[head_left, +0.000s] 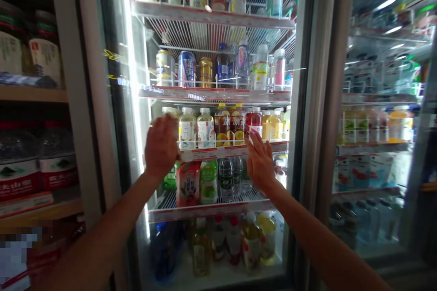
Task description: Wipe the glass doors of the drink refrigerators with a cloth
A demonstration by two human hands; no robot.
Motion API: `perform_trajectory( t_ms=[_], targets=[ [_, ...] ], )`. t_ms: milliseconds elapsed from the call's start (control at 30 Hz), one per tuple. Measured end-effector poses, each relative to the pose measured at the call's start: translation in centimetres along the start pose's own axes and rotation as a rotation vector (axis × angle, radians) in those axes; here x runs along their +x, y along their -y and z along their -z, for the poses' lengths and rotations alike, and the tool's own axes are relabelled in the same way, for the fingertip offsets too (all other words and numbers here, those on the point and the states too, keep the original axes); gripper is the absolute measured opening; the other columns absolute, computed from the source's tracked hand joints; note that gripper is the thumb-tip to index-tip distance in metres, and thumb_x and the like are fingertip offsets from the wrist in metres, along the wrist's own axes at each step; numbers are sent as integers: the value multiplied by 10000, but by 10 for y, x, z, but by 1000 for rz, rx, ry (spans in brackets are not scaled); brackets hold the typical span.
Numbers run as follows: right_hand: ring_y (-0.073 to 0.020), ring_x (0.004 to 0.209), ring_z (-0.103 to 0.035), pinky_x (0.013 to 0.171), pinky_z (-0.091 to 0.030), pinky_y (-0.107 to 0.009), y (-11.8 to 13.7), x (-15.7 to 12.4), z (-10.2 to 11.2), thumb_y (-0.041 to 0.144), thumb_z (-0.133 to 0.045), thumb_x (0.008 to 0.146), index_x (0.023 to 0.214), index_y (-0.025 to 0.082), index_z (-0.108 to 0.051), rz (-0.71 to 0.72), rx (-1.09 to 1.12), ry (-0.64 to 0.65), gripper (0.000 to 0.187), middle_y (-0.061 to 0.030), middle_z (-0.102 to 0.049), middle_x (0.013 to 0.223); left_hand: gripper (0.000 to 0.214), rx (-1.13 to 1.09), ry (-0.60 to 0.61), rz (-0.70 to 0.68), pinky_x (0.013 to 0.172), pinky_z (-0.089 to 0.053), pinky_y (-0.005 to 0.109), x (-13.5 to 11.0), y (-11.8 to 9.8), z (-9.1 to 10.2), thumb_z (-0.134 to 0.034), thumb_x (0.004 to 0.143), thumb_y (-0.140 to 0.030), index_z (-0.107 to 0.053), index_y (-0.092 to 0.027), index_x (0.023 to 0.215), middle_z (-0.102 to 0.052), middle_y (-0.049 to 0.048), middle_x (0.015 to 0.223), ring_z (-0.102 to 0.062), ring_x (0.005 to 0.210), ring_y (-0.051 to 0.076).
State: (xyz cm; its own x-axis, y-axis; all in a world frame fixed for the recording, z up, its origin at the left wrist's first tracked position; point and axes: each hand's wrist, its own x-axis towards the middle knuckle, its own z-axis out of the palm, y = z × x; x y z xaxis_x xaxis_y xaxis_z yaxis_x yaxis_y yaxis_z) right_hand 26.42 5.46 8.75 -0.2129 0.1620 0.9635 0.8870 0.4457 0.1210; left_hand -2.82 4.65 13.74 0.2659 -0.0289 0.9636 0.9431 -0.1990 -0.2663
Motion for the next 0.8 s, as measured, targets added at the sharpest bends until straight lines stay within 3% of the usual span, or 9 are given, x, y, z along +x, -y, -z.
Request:
perform_trajectory(
  t_ms=[67,133,300,367,500,567,600,733,800],
  targets=[
    [-225,1388,-263,1109,-265,-484,-5,-1,1,85,-379,845,1455,225,-220,-19,-13,6,645,-64,-335,1486,510,36,-136,260,1118,-255,484,0,15,2,-389,886,-183,-344,-75,1382,-350,173,1450,-269,1370,280],
    [-227,1393,-249,1110,-262,-488,-2,-1,-1,88,-381,845,1449,207,-241,-17,-4,13,631,-73,-339,1483,515,36,-184,281,1116,-256,490,-6,7,0,-396,889,-187,-335,-83,1390,-350,172,1451,-270,1370,281],
    [-208,1402,-226,1128,-217,-477,25,0,-13,80,-375,837,1431,195,-286,46,32,37,612,-68,-355,1477,565,-65,84,-311,1122,-275,377,-34,-43,-7,-421,862,-105,-323,-218,1408,-420,75,1426,-262,1381,197],
    [-201,1400,-235,1133,-206,-474,29,-1,-14,78,-375,833,1433,204,-281,45,33,38,620,-61,-361,1475,574,-72,118,-358,1125,-268,368,-42,-39,-4,-427,867,-115,-304,-231,1415,-441,68,1411,-273,1376,184],
    [-204,1401,-232,1128,-225,-474,19,-6,-9,79,-383,836,1451,222,-228,28,29,42,651,-57,-346,1483,581,-5,-49,22,1134,-237,431,-47,-2,6,-414,879,-162,-252,-178,1437,-313,121,1481,-216,1397,235],
    [-209,1406,-217,1125,-230,-486,16,-8,-7,79,-383,840,1458,229,-203,15,28,50,660,-58,-330,1490,581,6,-110,165,1138,-224,452,-46,1,6,-400,883,-168,-237,-166,1441,-262,126,1503,-185,1406,248],
    [-210,1408,-210,1126,-226,-490,16,-9,-7,79,-382,842,1459,231,-196,11,31,52,662,-58,-324,1494,585,-1,-113,169,1139,-225,452,-45,-5,5,-399,883,-165,-230,-166,1443,-257,125,1505,-179,1407,247],
    [-203,1409,-208,1141,-187,-479,31,-11,-13,80,-380,837,1450,208,-227,53,50,57,645,-65,-334,1489,584,-66,59,-215,1129,-263,398,-52,-48,-4,-405,876,-121,-259,-212,1434,-391,82,1444,-228,1393,211],
    [-198,1407,-213,1146,-168,-471,37,-13,-15,78,-379,831,1435,189,-267,82,50,59,624,-73,-353,1479,575,-70,139,-338,1123,-274,381,-58,-52,-3,-406,877,-115,-275,-219,1427,-456,72,1399,-257,1382,199]
  ],
)
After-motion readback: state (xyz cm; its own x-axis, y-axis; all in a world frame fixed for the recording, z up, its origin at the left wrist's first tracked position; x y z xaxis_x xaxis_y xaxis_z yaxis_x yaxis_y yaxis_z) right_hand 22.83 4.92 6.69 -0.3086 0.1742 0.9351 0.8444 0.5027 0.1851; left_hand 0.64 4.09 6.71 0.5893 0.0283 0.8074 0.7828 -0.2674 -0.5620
